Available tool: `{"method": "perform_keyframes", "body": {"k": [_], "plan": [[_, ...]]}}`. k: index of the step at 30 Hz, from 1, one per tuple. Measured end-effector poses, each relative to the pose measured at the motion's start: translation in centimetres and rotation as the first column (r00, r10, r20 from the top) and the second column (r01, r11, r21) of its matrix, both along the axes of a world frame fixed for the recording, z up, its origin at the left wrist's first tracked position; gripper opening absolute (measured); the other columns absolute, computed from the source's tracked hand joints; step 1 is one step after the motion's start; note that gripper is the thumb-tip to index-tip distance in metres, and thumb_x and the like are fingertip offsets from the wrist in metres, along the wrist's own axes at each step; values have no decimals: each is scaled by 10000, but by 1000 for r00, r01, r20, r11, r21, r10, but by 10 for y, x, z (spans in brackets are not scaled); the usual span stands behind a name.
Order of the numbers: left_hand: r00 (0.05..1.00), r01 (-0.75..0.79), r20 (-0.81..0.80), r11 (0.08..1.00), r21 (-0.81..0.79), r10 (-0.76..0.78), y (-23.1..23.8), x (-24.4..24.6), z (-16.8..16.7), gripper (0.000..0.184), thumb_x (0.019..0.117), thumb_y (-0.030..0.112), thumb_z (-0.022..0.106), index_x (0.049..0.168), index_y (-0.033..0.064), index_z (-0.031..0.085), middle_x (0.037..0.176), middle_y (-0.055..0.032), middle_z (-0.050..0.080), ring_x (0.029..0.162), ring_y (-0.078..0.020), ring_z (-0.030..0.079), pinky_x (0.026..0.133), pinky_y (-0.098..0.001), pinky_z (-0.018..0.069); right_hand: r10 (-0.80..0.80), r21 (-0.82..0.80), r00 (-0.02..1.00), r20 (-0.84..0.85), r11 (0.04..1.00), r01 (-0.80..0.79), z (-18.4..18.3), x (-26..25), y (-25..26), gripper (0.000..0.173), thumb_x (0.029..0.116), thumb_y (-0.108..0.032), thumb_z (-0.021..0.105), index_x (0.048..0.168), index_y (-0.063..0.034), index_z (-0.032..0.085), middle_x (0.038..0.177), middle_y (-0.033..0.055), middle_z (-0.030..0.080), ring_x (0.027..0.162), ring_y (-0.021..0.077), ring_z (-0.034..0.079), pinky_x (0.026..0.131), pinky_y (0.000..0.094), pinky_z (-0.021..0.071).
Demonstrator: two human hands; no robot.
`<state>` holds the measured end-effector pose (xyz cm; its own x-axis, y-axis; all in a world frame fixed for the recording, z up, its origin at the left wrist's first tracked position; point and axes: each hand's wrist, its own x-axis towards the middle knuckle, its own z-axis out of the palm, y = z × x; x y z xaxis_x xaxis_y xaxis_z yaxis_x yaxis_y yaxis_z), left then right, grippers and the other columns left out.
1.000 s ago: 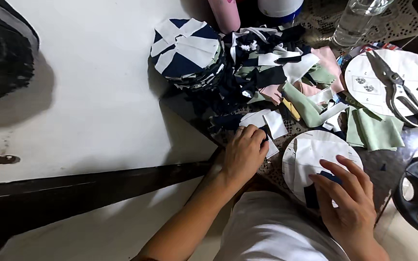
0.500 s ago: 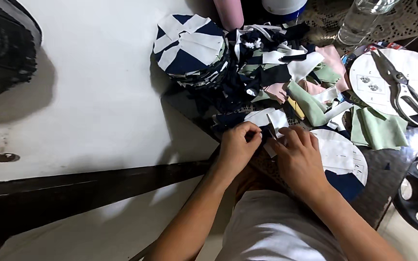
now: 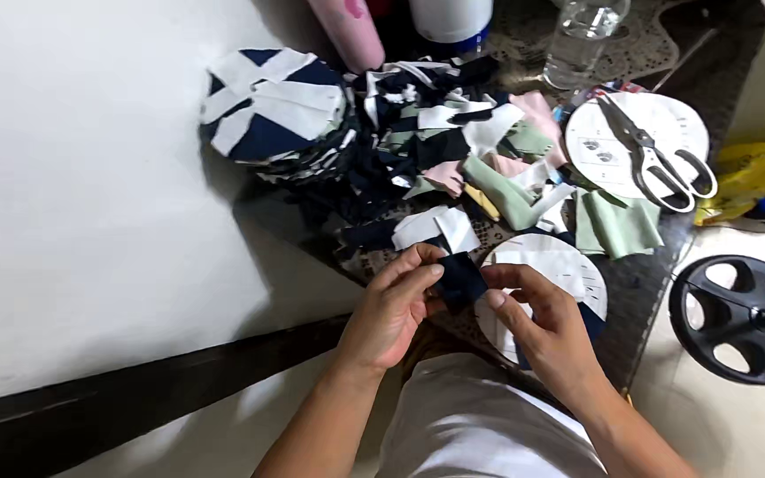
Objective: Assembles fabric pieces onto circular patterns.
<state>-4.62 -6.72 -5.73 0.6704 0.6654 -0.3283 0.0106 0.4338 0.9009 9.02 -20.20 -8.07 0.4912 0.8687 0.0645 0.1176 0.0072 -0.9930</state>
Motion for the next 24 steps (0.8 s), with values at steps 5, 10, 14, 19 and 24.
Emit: {"method": "perform_keyframes", "body": {"k": [5, 10, 14, 19, 24], "plan": [[966, 242, 105, 968, -62, -235, -28, 18, -12, 177, 958, 77, 625, 1130, 90, 586, 1002, -3, 728, 921, -102, 716, 842, -289, 608, -126, 65, 988, 92, 991, 120, -3, 9, -34, 123, 972, -105, 632, 960, -9, 707, 949, 32, 683, 854, 2, 634, 743, 138, 528], [863, 504, 272, 773, -385, -427, -40, 26, -16, 475, 1033, 547, 458, 1046, 154, 725, 1025, -29, 756, 951, -152, 737, 846, -345, 618, -59, 171, 929, 365, 985, -5, 11, 29, -70, 129, 1002, -151, 629, 1001, -65, 725, 1062, 82, 681, 1065, 113, 621, 931, 234, 512], [746, 666, 419, 580, -470, -517, -48, 33, -23, 379, 1051, 416, 472, 1106, 162, 748, 1056, -28, 746, 982, -140, 722, 867, -332, 606, 85, 216, 952, 293, 964, -152, 22, 35, -85, 141, 1033, -182, 592, 1009, -99, 704, 1174, 78, 648, 1180, 126, 575, 1009, 261, 483], [605, 783, 552, 552, -286, -573, -53, 40, -28, 223, 977, 222, 675, 1182, 158, 736, 1073, 56, 741, 961, -13, 681, 874, -205, 555, 140, 256, 981, 136, 952, -171, 13, 40, -95, 168, 1039, -224, 601, 985, -109, 711, 1293, 51, 618, 1241, 81, 544, 1040, 236, 465], [662, 729, 394, 670, -140, -638, -58, 43, -21, 122, 929, 83, 711, 1036, 134, 739, 988, 73, 734, 923, 3, 678, 828, -186, 563, 86, 279, 995, 44, 956, -94, 4, 38, -98, 161, 1038, -187, 596, 1001, -107, 731, 1309, 39, 627, 1233, 67, 563, 1031, 221, 486]]}}
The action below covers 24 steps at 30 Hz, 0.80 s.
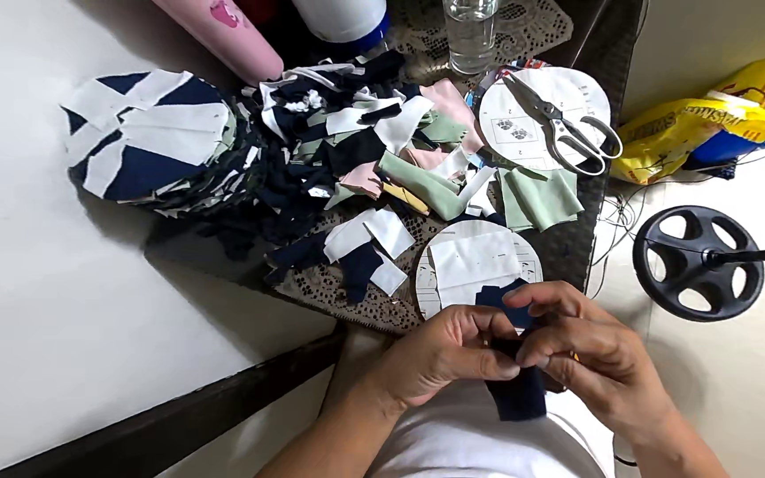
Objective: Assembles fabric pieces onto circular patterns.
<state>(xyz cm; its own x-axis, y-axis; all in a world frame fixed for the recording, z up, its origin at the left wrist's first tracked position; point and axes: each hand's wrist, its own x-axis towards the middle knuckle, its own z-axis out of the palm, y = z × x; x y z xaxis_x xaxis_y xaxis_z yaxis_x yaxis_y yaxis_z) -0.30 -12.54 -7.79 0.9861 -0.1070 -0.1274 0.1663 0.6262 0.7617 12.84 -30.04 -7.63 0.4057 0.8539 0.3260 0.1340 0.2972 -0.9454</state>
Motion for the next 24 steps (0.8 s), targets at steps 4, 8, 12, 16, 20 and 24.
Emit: {"method": "perform_keyframes", "body": {"k": [4, 8, 12, 16, 20, 24], "plan": [[945, -327, 125, 854, 405, 303, -11, 0, 6, 49, 941, 82, 700, 990, 77, 704, 938, 76, 715, 885, 3, 670, 814, -195, 574, -126, -115, 924, -362, 989, 90, -7, -10, -3, 360, 1100, -251, 444, 1200, -31, 711, 1198, 44, 726, 1062, 123, 699, 910, 301, 592], [896, -440, 214, 718, 539, 388, -14, 1, 3, 72, 959, 77, 676, 1014, 48, 713, 958, 62, 722, 915, -4, 673, 852, -196, 572, -77, -206, 766, -638, 976, -73, -12, -15, -11, 404, 1102, -323, 428, 1240, -54, 695, 1055, 4, 748, 904, 83, 715, 777, 257, 606], [906, -421, 232, 708, 567, 353, -14, 2, 0, 167, 996, 91, 633, 1097, 26, 749, 1072, 21, 753, 1015, -35, 689, 934, -223, 567, -55, -204, 672, -738, 968, -145, -13, -17, -11, 183, 1037, -193, 566, 1117, -119, 712, 885, -42, 715, 751, 23, 672, 666, 182, 568], [897, -432, 224, 643, 632, 382, -14, 6, -3, 177, 983, 70, 641, 1111, -9, 734, 1060, -12, 751, 994, -52, 697, 907, -225, 580, -112, -220, 671, -733, 972, -78, -15, -17, -9, 81, 978, -87, 638, 979, -121, 712, 820, -45, 704, 706, 11, 658, 648, 171, 557], [874, -416, 246, 384, 824, 419, -12, 16, -10, 107, 938, 123, 691, 974, 26, 714, 902, 20, 726, 848, 16, 675, 786, -149, 566, -311, -362, 908, -279, 910, 201, -18, -14, -5, 44, 962, -87, 646, 964, -78, 689, 834, -71, 674, 717, -29, 626, 646, 135, 530], [881, -268, 189, 127, 955, 435, -7, 29, -15, 186, 984, 227, 628, 995, 92, 756, 885, 26, 739, 829, 19, 672, 768, -169, 545, -360, -394, 813, 458, 737, 548, -21, 3, 6, 206, 988, -223, 598, 966, -102, 763, 873, -7, 674, 759, 36, 621, 701, 221, 530]]}}
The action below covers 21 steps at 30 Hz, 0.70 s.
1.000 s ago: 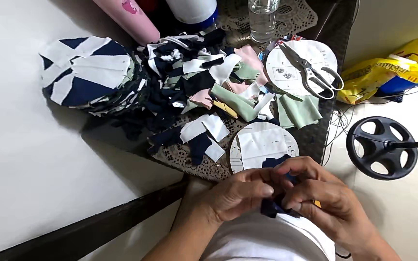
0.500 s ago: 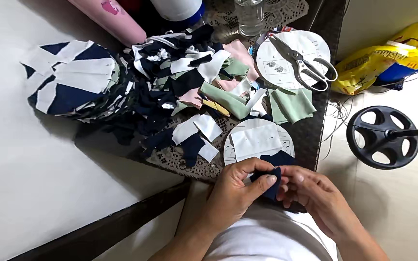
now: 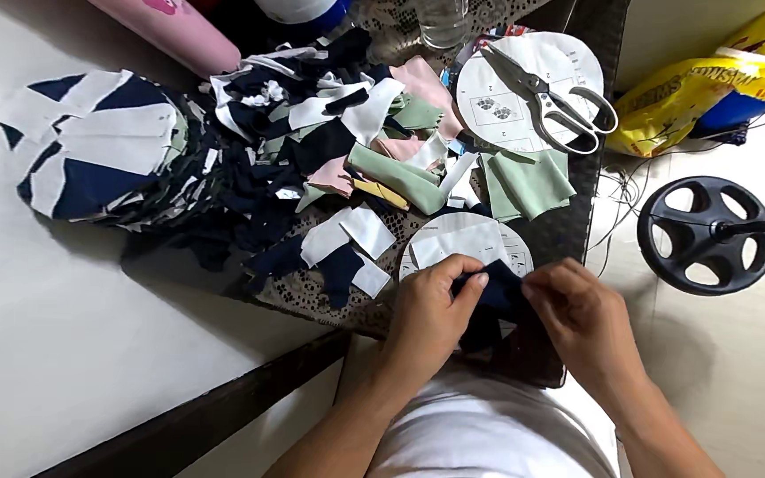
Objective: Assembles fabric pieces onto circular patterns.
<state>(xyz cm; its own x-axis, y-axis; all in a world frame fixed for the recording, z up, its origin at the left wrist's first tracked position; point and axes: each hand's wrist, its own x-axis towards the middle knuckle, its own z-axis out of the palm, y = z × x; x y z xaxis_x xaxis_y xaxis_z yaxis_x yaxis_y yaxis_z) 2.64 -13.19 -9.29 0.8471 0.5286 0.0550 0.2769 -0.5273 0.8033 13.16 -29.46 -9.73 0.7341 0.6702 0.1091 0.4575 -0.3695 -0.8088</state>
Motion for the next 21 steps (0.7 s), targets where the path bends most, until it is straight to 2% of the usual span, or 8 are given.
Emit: {"method": "perform_keyframes", "body": {"k": [2, 5, 8, 11, 15, 18, 21], "plan": [[998, -23, -52, 995, 96, 28, 2, 8, 0, 189, 991, 223, 614, 1006, 105, 761, 849, 15, 728, 774, -20, 665, 723, -218, 545, -21, -103, 992, 124, 994, 34, 2, 11, 8, 175, 969, -204, 618, 936, -116, 766, 869, 21, 675, 771, 153, 644, 710, 407, 532], [992, -34, -110, 984, 175, 54, 5, 21, 1, 141, 971, 238, 666, 960, 121, 745, 729, 29, 677, 631, -37, 614, 597, -239, 515, -6, -201, 983, 183, 979, 43, 6, 26, 18, 102, 936, -154, 679, 906, -99, 759, 892, 62, 674, 823, 249, 657, 762, 535, 513], [981, -30, -180, 977, 211, 69, 8, 30, 5, 126, 952, 241, 708, 941, 119, 740, 648, 32, 620, 560, -72, 552, 547, -290, 464, 18, -289, 977, 212, 956, 45, 8, 34, 26, 90, 921, -140, 711, 877, -74, 752, 899, 104, 676, 851, 303, 657, 751, 549, 504], [967, -2, -245, 970, 242, 63, 9, 35, 7, 131, 971, 237, 695, 943, 118, 745, 662, 11, 637, 578, -119, 581, 557, -356, 478, 33, -326, 972, 234, 944, 46, 5, 37, 28, 99, 909, -141, 722, 852, -62, 743, 914, 123, 682, 883, 333, 657, 763, 561, 501], [983, 39, -180, 946, 321, 21, 9, 36, -3, 147, 981, 206, 657, 936, 88, 732, 683, -24, 655, 625, -165, 627, 659, -419, 519, 34, -303, 960, 278, 952, 54, 0, 35, 29, 91, 895, -125, 719, 843, -51, 733, 899, 128, 675, 869, 339, 657, 715, 539, 515], [994, 80, -94, 934, 348, -51, 13, 31, -16, 155, 980, 205, 640, 932, 86, 725, 687, -5, 639, 636, -136, 608, 744, -402, 514, 53, -291, 970, 239, 956, 20, 2, 29, 25, 100, 899, -138, 718, 849, -53, 735, 891, 118, 677, 860, 318, 661, 694, 506, 525], [991, 119, 16, 930, 349, -133, 19, 20, -29, 173, 983, 211, 623, 933, 86, 732, 741, -3, 677, 685, -120, 621, 755, -363, 495, 72, -271, 984, 163, 962, -26, 0, 17, 16, 146, 929, -166, 673, 867, -57, 748, 864, 101, 684, 851, 292, 671, 715, 484, 541]]}}
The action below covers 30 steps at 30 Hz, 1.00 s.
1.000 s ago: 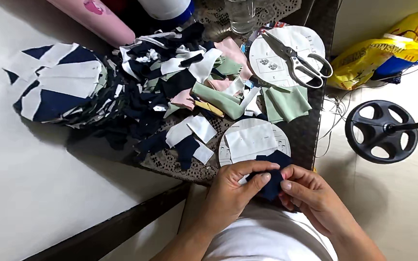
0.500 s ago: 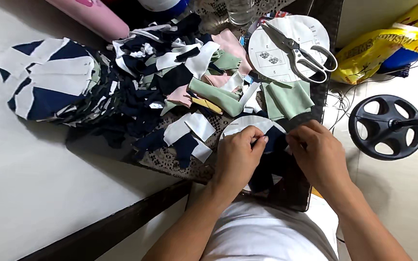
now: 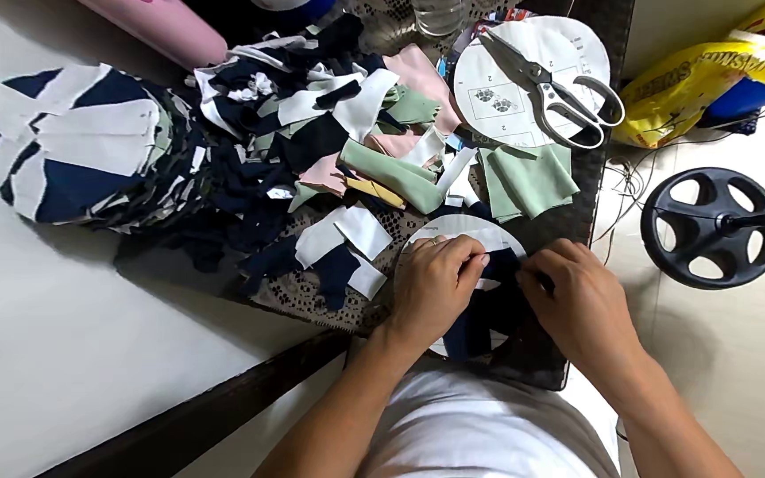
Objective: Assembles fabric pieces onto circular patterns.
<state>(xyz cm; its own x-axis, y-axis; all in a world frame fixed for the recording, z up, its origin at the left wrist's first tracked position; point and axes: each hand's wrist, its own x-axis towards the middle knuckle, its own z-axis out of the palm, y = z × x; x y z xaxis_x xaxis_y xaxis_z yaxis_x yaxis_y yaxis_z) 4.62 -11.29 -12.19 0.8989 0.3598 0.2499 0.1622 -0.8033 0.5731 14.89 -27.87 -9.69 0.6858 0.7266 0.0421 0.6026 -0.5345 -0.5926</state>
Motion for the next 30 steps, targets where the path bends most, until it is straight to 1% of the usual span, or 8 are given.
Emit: {"method": "perform_keyframes", "body": {"k": [3, 7, 10, 15, 19, 22, 26, 30], "plan": [[995, 70, 72, 997, -27, -68, 1, -11, -9, 202, 991, 214, 612, 922, 85, 751, 792, -13, 723, 737, -108, 658, 793, -335, 500, 10, 12, 1000, -22, 1000, -9, -2, -12, -12, 178, 932, -193, 630, 886, -73, 755, 861, 82, 694, 854, 265, 674, 726, 434, 542], [989, 129, 77, 990, -57, -124, -2, -17, -8, 211, 998, 216, 608, 923, 83, 753, 794, -11, 727, 739, -92, 653, 812, -305, 489, -4, 19, 1000, -22, 1000, 4, -1, -21, -23, 172, 917, -187, 624, 875, -81, 752, 863, 79, 690, 849, 250, 666, 720, 388, 535], [994, 105, -25, 992, -64, -107, -7, -15, 3, 208, 992, 221, 599, 916, 93, 744, 772, 3, 706, 730, -99, 647, 814, -337, 493, -31, 0, 999, -8, 1000, 31, -1, -22, -24, 186, 931, -194, 617, 884, -83, 758, 870, 73, 689, 849, 239, 670, 726, 394, 537], [966, -1, -256, 995, -95, -24, -13, -3, 26, 182, 971, 238, 656, 875, 98, 722, 705, 6, 656, 691, -122, 631, 821, -421, 496, -72, -29, 997, 40, 997, 73, -2, -19, -20, 184, 932, -184, 636, 843, -66, 746, 819, 83, 659, 811, 268, 660, 738, 475, 521], [936, -31, -353, 999, -43, 14, -14, 6, 36, 218, 948, 258, 701, 808, 92, 702, 628, -6, 598, 627, -149, 593, 751, -440, 484, -104, -53, 993, 48, 993, 106, -3, -16, -18, 169, 924, -166, 671, 809, -51, 718, 817, 96, 642, 793, 278, 657, 709, 489, 523], [917, -41, -399, 999, -34, 24, -13, 10, 40, 204, 946, 241, 712, 806, 94, 700, 606, -11, 580, 598, -158, 575, 692, -439, 480, -106, -49, 992, 65, 993, 109, -4, -16, -15, 171, 914, -163, 691, 787, -50, 702, 814, 106, 640, 780, 289, 658, 677, 501, 527], [923, -40, -383, 999, -22, 29, -11, 9, 39, 173, 939, 220, 711, 817, 100, 691, 608, 0, 576, 586, -149, 569, 644, -408, 476, -108, -44, 991, 82, 993, 112, -6, -17, -14, 170, 910, -174, 692, 789, -55, 707, 801, 99, 636, 774, 292, 651, 665, 493, 514], [926, -42, -375, 999, -4, 37, -11, 10, 37, 188, 941, 233, 713, 807, 105, 687, 593, 9, 550, 574, -143, 548, 643, -401, 465, -110, -39, 989, 98, 993, 114, -7, -18, -13, 169, 906, -168, 694, 784, -52, 706, 796, 104, 634, 776, 298, 651, 663, 482, 517]]}}
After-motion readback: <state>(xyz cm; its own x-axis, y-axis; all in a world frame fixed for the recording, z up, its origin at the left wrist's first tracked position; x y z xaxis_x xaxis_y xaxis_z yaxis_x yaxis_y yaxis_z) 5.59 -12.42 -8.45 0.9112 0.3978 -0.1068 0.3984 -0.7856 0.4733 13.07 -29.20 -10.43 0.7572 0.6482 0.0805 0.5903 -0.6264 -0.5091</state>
